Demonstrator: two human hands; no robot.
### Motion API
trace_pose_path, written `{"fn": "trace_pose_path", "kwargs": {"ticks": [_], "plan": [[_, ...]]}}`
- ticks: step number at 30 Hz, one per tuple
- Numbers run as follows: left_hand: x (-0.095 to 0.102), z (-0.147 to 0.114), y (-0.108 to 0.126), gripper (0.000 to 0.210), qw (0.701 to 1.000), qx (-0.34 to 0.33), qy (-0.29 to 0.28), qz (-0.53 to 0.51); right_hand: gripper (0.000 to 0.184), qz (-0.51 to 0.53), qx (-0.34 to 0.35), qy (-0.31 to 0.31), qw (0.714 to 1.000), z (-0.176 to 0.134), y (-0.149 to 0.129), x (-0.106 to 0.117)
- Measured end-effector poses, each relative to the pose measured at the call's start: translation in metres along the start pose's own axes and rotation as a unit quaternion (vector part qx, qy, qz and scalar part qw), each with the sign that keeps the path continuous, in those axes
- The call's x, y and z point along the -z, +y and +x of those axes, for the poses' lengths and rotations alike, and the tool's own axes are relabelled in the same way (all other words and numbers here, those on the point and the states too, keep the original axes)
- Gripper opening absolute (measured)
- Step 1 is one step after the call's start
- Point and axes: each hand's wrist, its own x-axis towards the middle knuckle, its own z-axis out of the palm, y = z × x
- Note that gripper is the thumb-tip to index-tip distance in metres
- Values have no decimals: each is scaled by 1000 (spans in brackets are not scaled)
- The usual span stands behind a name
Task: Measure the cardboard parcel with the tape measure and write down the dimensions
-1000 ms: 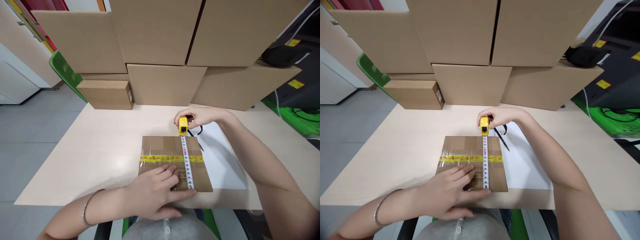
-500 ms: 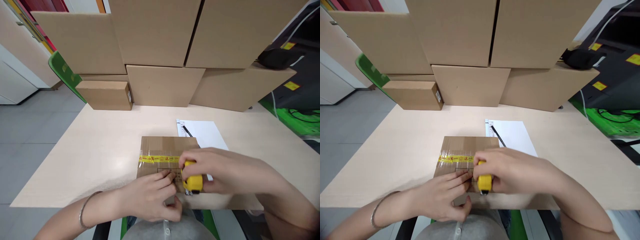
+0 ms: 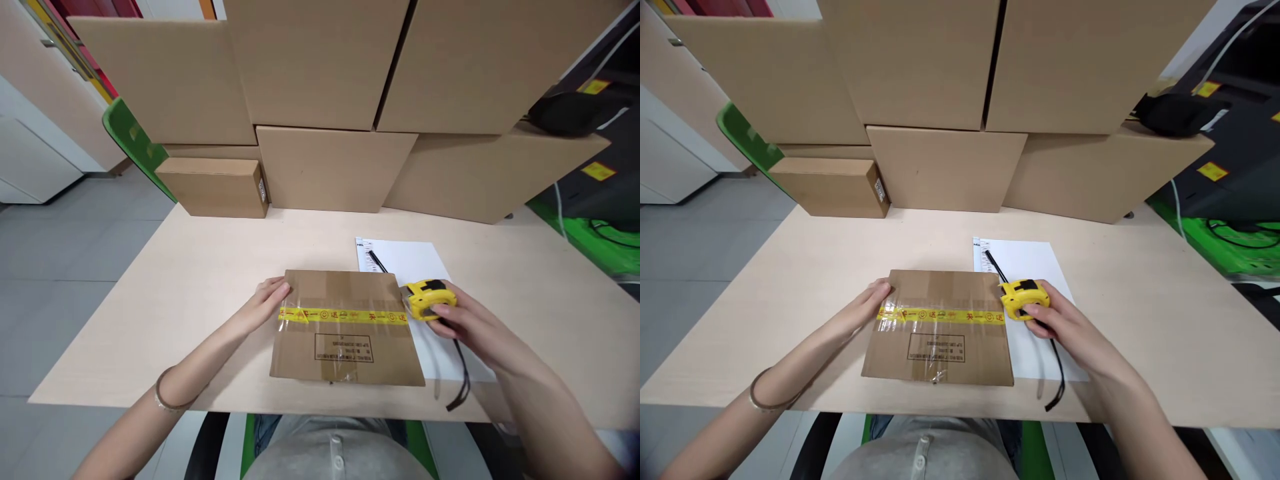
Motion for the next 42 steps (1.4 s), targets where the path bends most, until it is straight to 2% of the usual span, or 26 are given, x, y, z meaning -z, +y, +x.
{"fn": "trace_pose_path", "kwargs": {"ticks": [3,4,6,8,11,14,16,18,22,25,28,30,32,36,39,42], "plan": [[2,-3,12,56,997,-52,-59,-14,36,111,6,11,994,-17,-9,-12],[2,-5,17,58,994,-63,-83,-21,36,127,15,-5,992,-23,-15,-15],[-2,-9,26,63,988,-66,-139,-29,34,120,29,-44,991,-30,-25,-21],[-8,-12,30,71,983,-36,-177,-38,34,104,46,-48,992,-27,-30,-28],[-17,-12,33,75,982,40,-172,-70,38,187,94,49,977,-7,-28,-41],[-25,-10,38,68,968,52,-196,-150,36,280,125,135,942,11,-24,-55],[-29,-9,40,61,954,33,-214,-208,32,308,137,162,928,17,-24,-62],[-32,-10,40,56,948,32,-208,-240,28,328,150,179,915,17,-26,-66],[-35,-16,36,67,942,78,-175,-274,22,348,174,222,894,10,-32,-71],[-29,-21,42,70,924,115,-172,-321,24,370,191,263,871,2,-42,-74],[-16,-23,54,56,917,128,-178,-332,28,370,200,273,865,-7,-59,-75],[-6,-22,62,51,927,102,-167,-321,31,350,221,271,869,-12,-71,-73],[3,-17,65,53,942,47,-147,-298,30,313,243,269,878,-14,-83,-71],[13,-1,58,54,969,-136,-54,-200,28,237,281,259,893,-5,-100,-62],[14,9,42,51,954,-279,15,-114,30,191,312,231,901,10,-109,-54],[12,13,23,59,932,-358,7,-61,39,42,356,133,924,25,-112,-50]]}}
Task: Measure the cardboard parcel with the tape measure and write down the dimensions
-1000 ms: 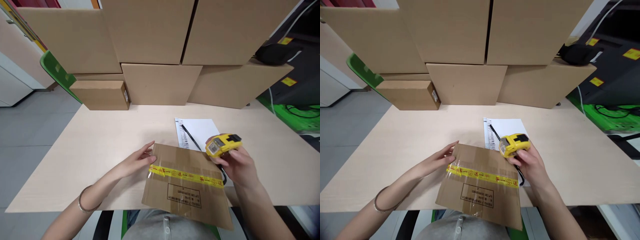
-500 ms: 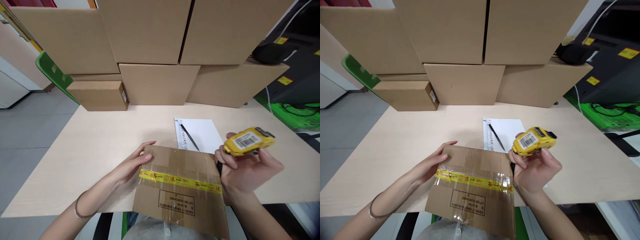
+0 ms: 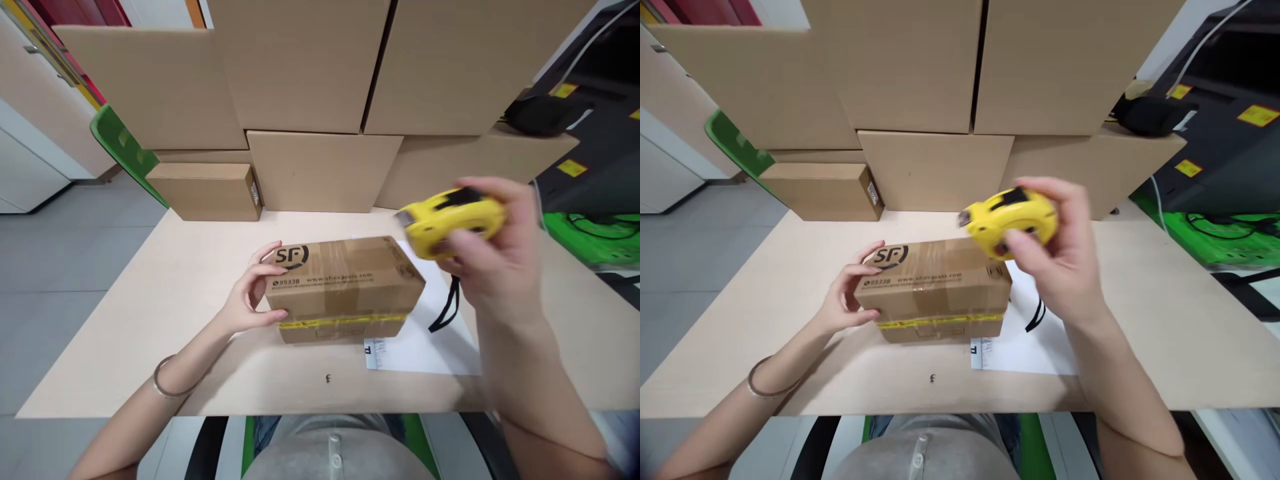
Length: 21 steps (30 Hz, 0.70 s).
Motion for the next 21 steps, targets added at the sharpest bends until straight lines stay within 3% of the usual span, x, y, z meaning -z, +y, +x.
{"fn": "trace_pose_path", "kwargs": {"ticks": [2,4,8,12,15,18,21], "plan": [[0,-9,-8,82,999,-18,-26,6,44,-83,14,-139,987,6,4,-7],[-1,-17,-13,108,999,-23,-42,2,40,-143,41,-264,953,11,4,-20],[-2,-32,-20,134,998,-21,-51,-5,31,-192,106,-416,882,20,-4,-59],[-2,-37,-23,148,998,24,-51,29,37,-245,136,-477,833,22,-11,-88],[-1,-33,-22,147,997,-1,-68,39,37,-294,143,-486,811,18,-12,-90],[1,-25,-16,125,992,-60,-90,72,38,-310,111,-474,817,14,-10,-69],[2,-20,-10,100,988,-70,-96,96,38,-288,50,-448,845,9,-8,-26]]}}
